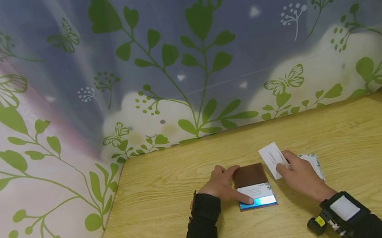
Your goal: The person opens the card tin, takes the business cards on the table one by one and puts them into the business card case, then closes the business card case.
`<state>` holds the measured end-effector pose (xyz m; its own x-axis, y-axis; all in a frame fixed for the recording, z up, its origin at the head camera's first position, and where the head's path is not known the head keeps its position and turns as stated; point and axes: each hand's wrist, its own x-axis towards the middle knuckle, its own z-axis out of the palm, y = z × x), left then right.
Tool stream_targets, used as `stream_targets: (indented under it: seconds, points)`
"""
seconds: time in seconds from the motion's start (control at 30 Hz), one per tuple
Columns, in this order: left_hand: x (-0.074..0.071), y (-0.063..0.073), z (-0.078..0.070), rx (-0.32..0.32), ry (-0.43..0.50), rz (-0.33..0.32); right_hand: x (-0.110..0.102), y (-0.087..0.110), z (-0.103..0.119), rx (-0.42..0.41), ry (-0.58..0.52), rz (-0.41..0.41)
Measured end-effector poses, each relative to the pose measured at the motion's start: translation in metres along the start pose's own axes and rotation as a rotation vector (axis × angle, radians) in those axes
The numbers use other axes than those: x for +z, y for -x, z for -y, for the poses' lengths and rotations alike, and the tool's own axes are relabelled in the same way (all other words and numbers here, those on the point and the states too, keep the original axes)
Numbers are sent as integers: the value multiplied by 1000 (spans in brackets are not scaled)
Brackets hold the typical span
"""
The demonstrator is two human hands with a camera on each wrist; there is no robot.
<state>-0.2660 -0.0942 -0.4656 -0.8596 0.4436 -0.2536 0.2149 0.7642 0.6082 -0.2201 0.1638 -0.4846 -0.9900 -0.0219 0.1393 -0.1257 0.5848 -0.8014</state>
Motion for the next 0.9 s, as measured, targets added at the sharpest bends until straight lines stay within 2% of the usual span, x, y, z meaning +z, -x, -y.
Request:
stream_targets:
  seconds: [0.47, 0.67, 0.9]
  points:
    - [0, -2, 0, -3, -29, -9, 5, 0, -2, -102, -44, 99]
    - [1, -2, 0, -12, -54, -15, 4, 2, 0, -100, -72, 167]
    - [0, -2, -1, -8, -49, -10, 5, 2, 1, -88, -94, 158]
